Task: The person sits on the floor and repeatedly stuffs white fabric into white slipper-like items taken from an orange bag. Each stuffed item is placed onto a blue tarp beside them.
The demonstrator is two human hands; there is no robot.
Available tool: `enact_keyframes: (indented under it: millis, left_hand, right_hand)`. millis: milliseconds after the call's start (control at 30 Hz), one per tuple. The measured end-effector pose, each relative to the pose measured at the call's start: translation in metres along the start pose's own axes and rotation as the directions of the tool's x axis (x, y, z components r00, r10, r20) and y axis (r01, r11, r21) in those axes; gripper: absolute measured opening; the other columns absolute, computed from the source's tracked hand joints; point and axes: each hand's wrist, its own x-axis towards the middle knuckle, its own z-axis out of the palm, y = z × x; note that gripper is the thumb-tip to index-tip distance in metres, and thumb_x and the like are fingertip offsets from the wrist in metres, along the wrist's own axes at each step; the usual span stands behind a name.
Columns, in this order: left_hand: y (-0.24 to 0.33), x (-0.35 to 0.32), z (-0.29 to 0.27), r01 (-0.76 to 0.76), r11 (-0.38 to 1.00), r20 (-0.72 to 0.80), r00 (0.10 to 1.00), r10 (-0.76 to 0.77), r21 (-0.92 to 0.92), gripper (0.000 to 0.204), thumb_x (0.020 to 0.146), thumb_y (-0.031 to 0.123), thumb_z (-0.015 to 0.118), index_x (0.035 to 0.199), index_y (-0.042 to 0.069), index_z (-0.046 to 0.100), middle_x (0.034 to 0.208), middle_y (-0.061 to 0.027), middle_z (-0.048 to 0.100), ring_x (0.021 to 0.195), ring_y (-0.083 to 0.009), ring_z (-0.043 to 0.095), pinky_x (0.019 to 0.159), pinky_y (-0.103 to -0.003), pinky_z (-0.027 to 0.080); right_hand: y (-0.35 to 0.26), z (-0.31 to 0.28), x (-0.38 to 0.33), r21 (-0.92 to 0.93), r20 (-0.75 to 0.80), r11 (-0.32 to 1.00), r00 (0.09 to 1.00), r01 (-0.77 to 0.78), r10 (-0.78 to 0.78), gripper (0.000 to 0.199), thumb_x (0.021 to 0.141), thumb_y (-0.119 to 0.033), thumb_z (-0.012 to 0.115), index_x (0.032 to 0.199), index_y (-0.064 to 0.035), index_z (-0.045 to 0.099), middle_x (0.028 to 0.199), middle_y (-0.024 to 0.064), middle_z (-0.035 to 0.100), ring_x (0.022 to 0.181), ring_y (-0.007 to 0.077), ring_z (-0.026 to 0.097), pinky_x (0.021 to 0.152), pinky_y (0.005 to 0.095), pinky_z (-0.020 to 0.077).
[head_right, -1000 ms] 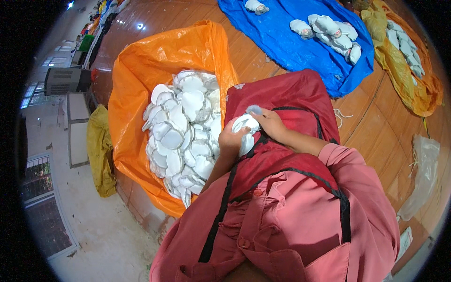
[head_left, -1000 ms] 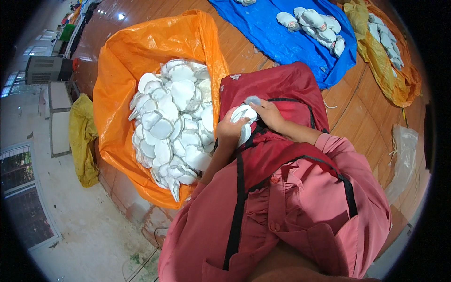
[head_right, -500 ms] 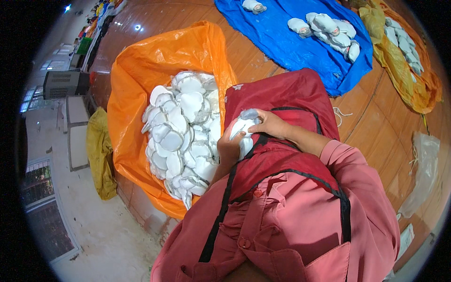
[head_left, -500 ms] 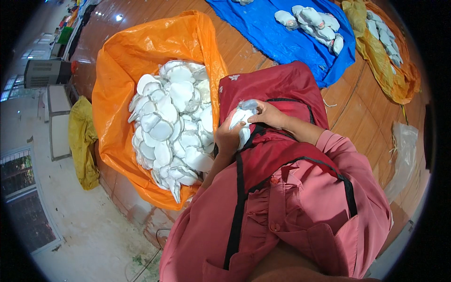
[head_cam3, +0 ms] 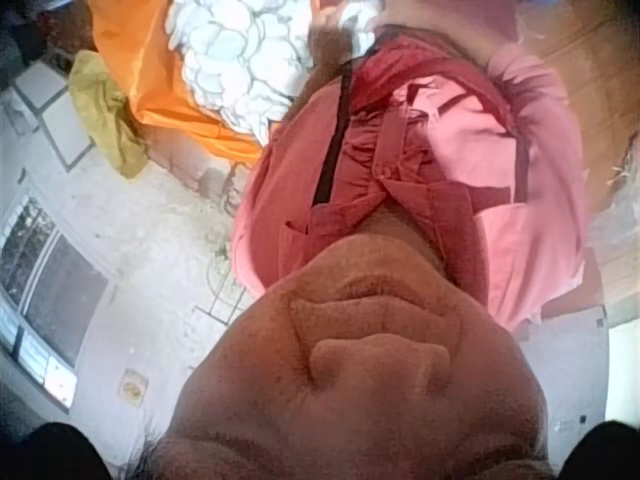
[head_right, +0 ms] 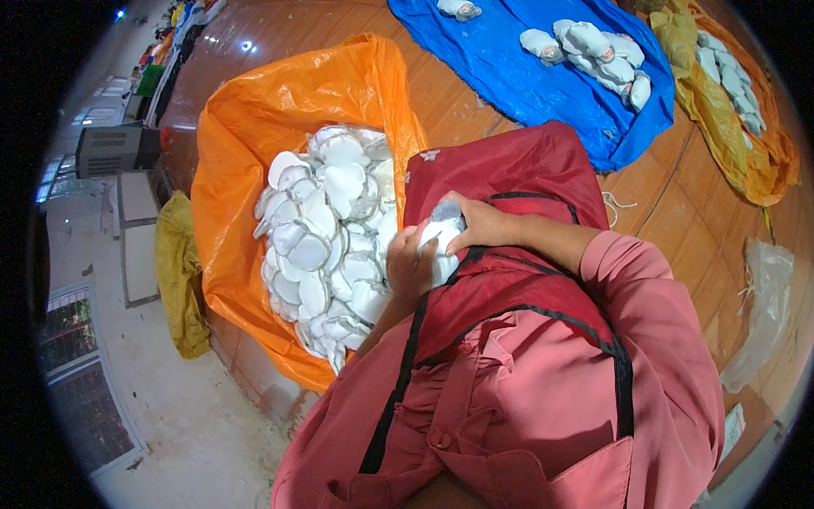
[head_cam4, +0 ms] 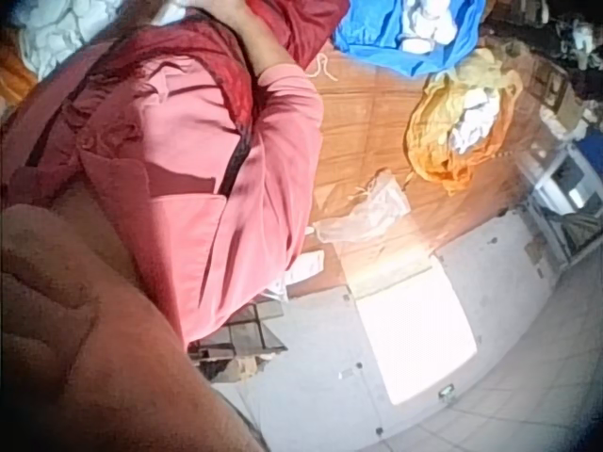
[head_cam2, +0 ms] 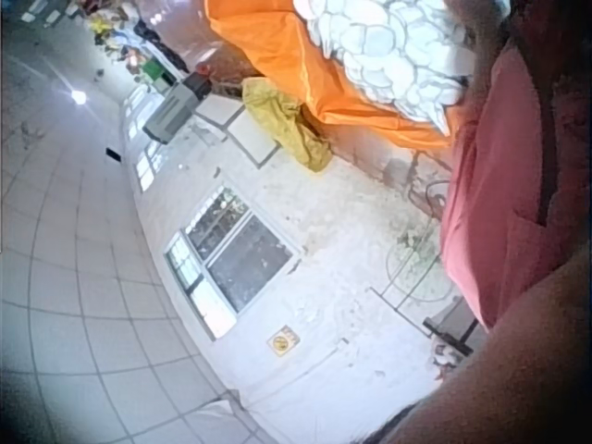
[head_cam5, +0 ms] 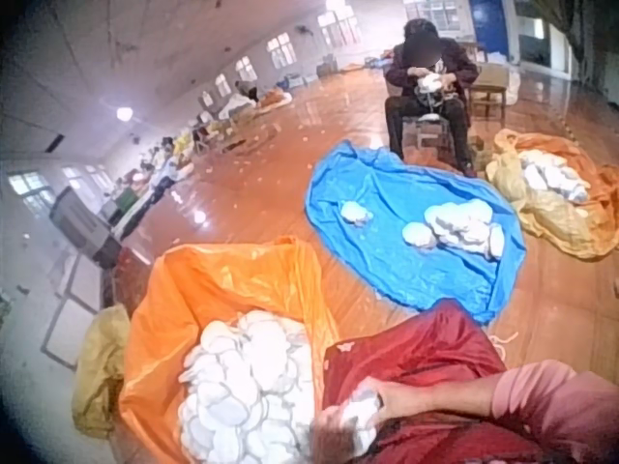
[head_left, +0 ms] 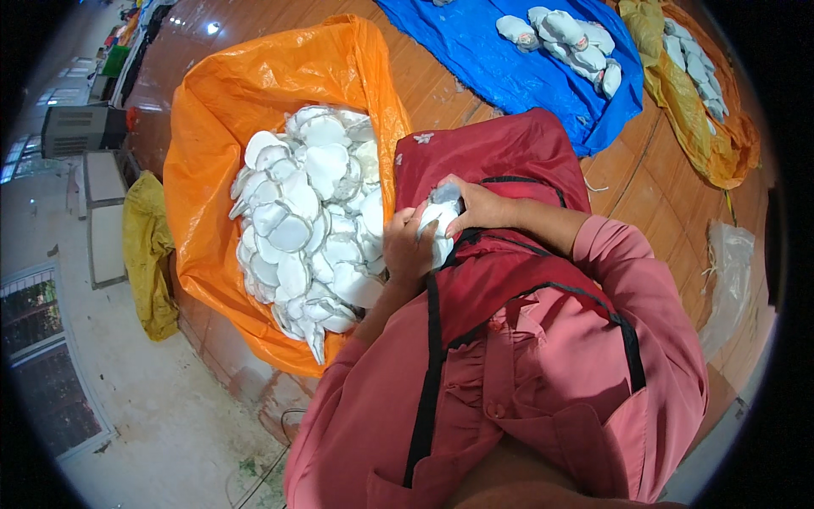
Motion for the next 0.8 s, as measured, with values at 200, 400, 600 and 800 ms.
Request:
enact_keyframes:
  millis: [200, 400, 600, 800]
  left_hand:
    - [-0.002, 0.025, -0.03, 0.068, 0.992, 0.143, 0.988, -0.052, -0.105, 0.034, 0.084, 0.024, 0.069, 0.109, 0.004, 0.059, 0.082, -0.0152, 0.058, 0.071, -0.0346, 0.059, 0.063, -0.043, 0.046]
    - [-0.018, 0.033, -0.037, 0.189, 0.937, 0.432, 0.901, -0.047, -0.293, 0.038, 0.087, 0.022, 0.068, 0.115, 0.006, 0.047, 0.081, -0.0163, 0.063, 0.067, -0.0356, 0.065, 0.056, -0.041, 0.049]
    - [0.004, 0.014, -0.022, 0.275, 0.896, 0.253, 0.948, -0.193, -0.35, 0.033, 0.09, 0.02, 0.063, 0.117, 0.005, 0.051, 0.085, -0.0166, 0.065, 0.07, -0.0353, 0.066, 0.062, -0.043, 0.05]
    - [0.018, 0.007, -0.023, 0.331, 0.873, 0.281, 0.93, -0.238, -0.358, 0.016, 0.09, 0.021, 0.062, 0.103, 0.013, 0.066, 0.073, -0.0142, 0.066, 0.068, -0.0354, 0.065, 0.059, -0.043, 0.049]
  right_hand:
    - [-0.004, 0.001, 0.005, -0.111, 0.035, 0.994, 0.999, -0.011, 0.015, 0.078, 0.067, -0.029, 0.087, 0.125, -0.0034, 0.043, 0.11, 0.0205, 0.062, 0.107, 0.0321, 0.06, 0.09, 0.0393, 0.0468]
    - [-0.008, 0.002, 0.006, -0.158, 0.033, 0.987, 0.998, -0.04, 0.045, 0.077, 0.067, -0.032, 0.087, 0.125, -0.0047, 0.044, 0.111, 0.022, 0.062, 0.106, 0.036, 0.061, 0.089, 0.0412, 0.0474]
    - [0.003, 0.015, -0.004, -0.175, -0.079, 0.982, 0.995, -0.069, 0.056, 0.076, 0.066, -0.031, 0.087, 0.124, -0.0053, 0.045, 0.107, 0.023, 0.064, 0.103, 0.0384, 0.063, 0.087, 0.0421, 0.0487]
    - [0.0, 0.02, -0.009, -0.118, -0.074, 0.992, 0.997, -0.043, 0.035, 0.07, 0.067, -0.026, 0.084, 0.123, -0.0053, 0.047, 0.105, 0.0219, 0.065, 0.101, 0.0361, 0.064, 0.084, 0.0406, 0.0499]
